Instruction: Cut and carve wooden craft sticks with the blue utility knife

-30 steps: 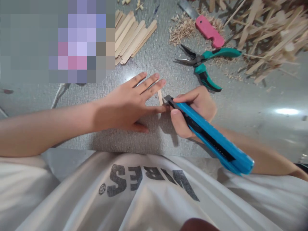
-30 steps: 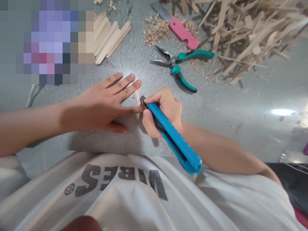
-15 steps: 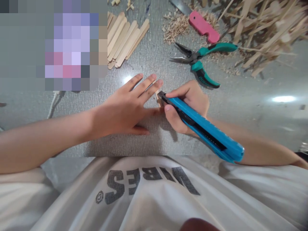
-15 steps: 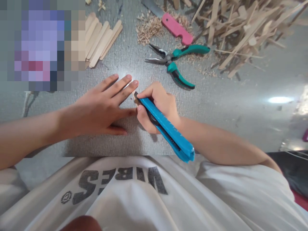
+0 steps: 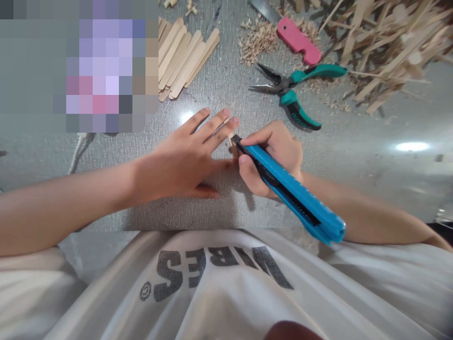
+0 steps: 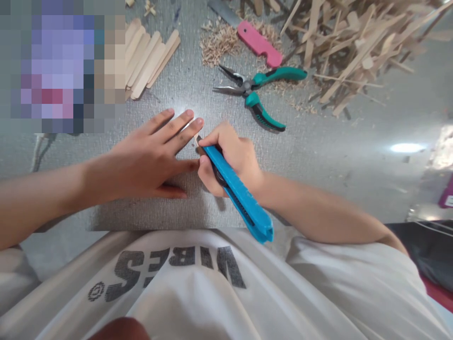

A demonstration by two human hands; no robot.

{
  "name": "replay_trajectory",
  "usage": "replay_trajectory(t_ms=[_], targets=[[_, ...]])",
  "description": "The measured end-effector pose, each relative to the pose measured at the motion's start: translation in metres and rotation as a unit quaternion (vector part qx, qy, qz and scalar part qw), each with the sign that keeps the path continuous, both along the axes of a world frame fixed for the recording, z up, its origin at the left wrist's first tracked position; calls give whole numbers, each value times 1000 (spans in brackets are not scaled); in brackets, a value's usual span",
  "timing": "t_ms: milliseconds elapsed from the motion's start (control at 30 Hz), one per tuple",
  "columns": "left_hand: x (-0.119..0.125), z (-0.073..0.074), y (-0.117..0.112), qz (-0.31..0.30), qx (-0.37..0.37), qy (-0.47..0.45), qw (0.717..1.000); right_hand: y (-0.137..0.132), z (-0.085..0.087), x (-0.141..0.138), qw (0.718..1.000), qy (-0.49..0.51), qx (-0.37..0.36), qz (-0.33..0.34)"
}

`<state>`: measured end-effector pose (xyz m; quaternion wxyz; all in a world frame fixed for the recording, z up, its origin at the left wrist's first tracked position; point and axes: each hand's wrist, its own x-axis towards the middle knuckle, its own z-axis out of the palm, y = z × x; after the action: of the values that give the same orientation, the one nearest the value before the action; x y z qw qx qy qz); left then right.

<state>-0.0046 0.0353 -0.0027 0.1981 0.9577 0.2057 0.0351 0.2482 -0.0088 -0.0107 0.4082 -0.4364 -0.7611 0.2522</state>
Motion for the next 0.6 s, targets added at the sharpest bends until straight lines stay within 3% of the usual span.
replay_trajectory(t_ms=[267, 500, 600], targets=[[2, 1, 0, 3, 3, 10, 1000, 6, 5, -4, 1000, -25, 5, -2], [0, 2, 1, -6, 9, 6, 1000, -2, -5, 1, 996, -82, -38, -1], [-1, 5, 3, -20, 18, 17, 999, -1, -10, 4, 997, -81, -5, 0]])
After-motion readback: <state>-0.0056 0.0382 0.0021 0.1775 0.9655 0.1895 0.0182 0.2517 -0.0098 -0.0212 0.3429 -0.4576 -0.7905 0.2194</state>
